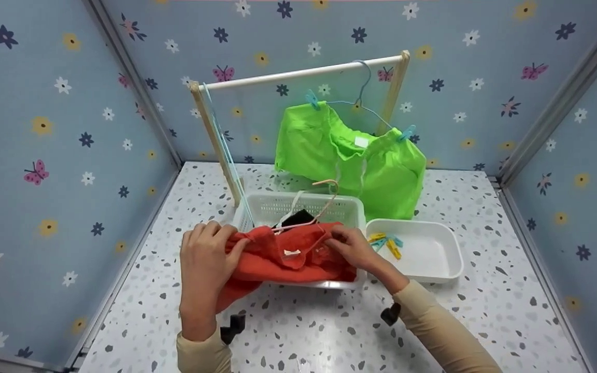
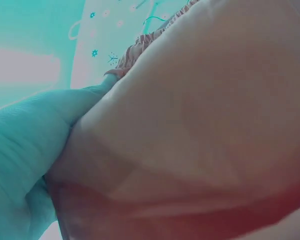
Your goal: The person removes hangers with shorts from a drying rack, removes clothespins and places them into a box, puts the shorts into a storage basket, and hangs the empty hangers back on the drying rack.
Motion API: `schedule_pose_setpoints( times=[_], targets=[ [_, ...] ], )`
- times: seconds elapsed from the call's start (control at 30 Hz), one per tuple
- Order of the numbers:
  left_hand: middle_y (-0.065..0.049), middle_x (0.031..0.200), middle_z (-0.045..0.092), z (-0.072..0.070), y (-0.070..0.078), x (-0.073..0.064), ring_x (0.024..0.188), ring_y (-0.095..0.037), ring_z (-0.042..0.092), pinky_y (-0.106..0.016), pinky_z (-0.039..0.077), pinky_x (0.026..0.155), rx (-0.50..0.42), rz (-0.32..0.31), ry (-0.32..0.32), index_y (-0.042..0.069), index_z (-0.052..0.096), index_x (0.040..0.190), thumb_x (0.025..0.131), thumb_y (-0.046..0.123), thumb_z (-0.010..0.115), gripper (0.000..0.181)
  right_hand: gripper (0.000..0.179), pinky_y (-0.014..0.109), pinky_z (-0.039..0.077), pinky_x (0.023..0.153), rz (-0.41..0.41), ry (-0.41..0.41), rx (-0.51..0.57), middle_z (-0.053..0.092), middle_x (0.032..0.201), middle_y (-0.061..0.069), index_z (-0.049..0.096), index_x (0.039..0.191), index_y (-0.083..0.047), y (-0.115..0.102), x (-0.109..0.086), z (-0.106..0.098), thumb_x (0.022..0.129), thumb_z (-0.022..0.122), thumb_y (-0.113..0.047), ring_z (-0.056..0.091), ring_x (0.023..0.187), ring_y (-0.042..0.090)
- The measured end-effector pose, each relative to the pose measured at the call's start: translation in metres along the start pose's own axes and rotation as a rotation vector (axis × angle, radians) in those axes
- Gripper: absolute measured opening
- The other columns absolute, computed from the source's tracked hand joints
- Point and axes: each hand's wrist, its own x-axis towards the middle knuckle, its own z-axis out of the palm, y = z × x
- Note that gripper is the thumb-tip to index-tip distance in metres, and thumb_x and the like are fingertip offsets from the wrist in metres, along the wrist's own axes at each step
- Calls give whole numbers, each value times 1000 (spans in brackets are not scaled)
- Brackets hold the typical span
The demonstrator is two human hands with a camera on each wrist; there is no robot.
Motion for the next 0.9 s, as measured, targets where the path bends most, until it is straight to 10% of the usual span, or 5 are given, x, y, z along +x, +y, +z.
schedule_pose_setpoints(
  times=[0.4, 0.9],
  targets=[
    [-12, 89, 60, 0, 1, 5, 90, -36, 52, -53, 38, 81, 60, 1, 43, 11, 70, 92, 85, 18, 75, 10, 13, 24, 48, 71, -160, 205, 109, 68, 91, 12, 68, 101, 9, -66, 7, -2, 90, 62, 7, 59, 83, 12],
    [-10, 78, 58, 26, 21, 9, 65, -31, 58, -42, 45, 59, 38, 17, 32, 8, 67, 99, 92, 17, 66, 11, 16, 31, 48, 76, -430, 309, -215, 66, 91, 5, 72, 101, -6, -85, 23, -26, 87, 70, 1, 60, 86, 20]
  ],
)
